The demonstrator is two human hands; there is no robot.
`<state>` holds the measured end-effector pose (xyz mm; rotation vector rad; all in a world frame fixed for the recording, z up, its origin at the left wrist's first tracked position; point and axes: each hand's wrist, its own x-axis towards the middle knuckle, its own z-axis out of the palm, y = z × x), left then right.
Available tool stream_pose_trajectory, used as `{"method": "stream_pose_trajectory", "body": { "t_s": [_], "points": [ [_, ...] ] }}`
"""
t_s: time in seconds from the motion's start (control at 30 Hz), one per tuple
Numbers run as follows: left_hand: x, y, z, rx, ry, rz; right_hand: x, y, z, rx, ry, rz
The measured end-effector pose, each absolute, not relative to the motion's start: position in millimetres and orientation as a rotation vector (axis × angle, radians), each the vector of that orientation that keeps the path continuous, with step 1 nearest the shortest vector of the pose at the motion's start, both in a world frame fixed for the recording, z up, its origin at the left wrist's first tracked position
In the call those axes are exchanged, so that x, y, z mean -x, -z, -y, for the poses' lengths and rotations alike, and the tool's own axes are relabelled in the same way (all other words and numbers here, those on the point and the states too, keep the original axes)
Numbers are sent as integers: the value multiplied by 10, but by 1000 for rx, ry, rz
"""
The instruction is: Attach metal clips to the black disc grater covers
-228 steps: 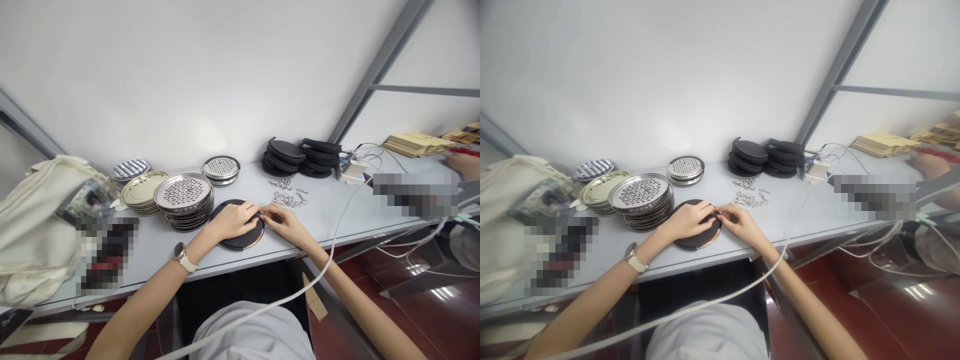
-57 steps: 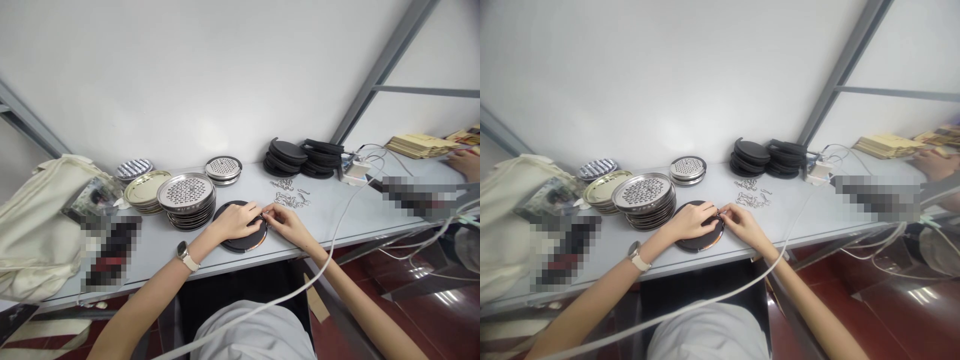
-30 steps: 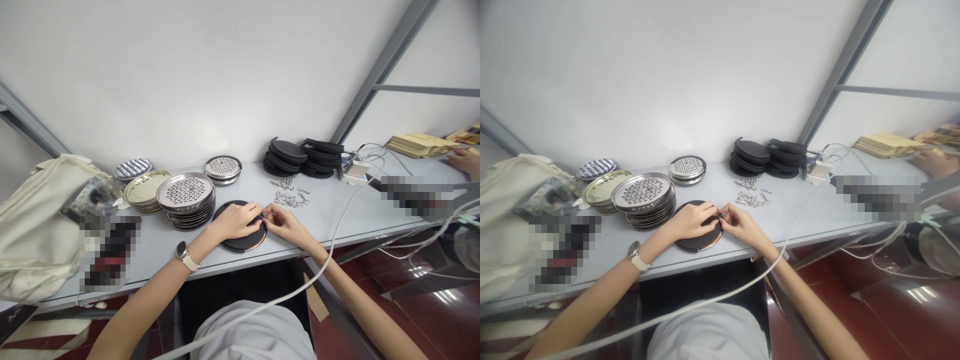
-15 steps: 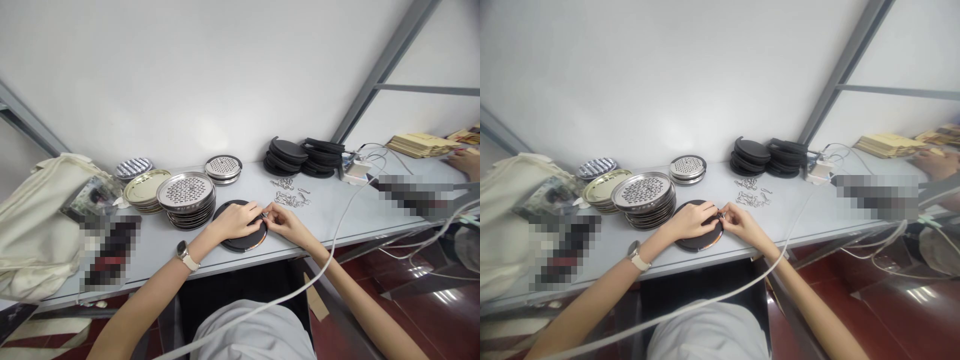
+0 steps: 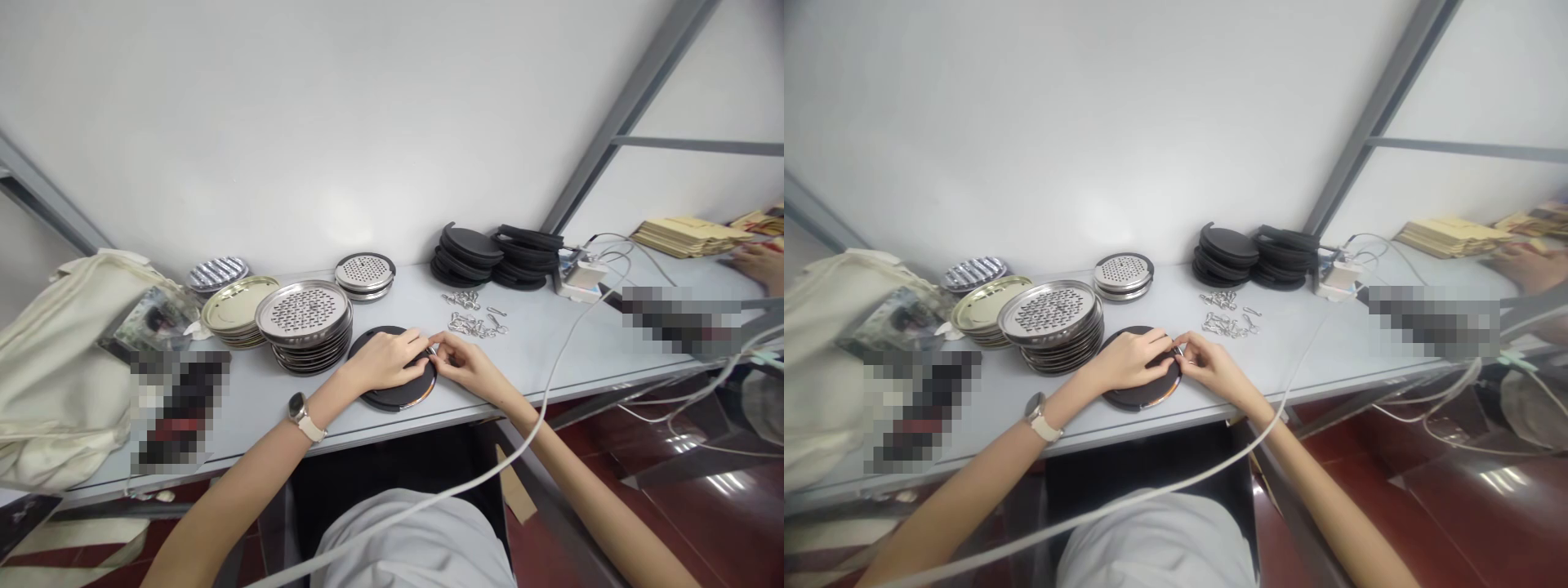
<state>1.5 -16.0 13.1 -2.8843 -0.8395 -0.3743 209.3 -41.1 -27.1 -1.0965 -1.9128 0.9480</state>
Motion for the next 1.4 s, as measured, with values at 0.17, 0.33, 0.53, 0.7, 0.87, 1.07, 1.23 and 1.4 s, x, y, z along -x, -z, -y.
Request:
{"method": "stream_pose_trajectory", "body": {
  "t_s": [0.17, 0.33, 0.53, 0.7, 0.87, 1.07, 1.23, 1.4],
  "points": [
    [-16, -154, 162, 2893, 361, 853, -2076, 261, 423, 1105, -946, 1896],
    [-17, -157, 167, 2880, 373, 843, -2054, 236, 416, 1082, -973, 1825],
    [-18, -169, 174, 2879, 350, 864, -2048, 240, 378, 1064, -992, 1660],
    [-21, -176, 171, 2891, 347, 854, -2064, 290, 368, 1109, -901, 1729],
    [-21, -176, 174, 2883, 355, 862, -2058, 266, 384, 1068, -912, 1740],
    [-16, -166, 170, 2880, 364, 850, -2076, 256, 375, 1125, -831, 1787],
    [-15, -159, 165, 2902, 358, 865, -2077, 287, 373, 1090, -879, 1786],
    [-18, -168, 173, 2922, 399, 921, -2066, 282, 385, 1087, -930, 1800]
  ]
}}
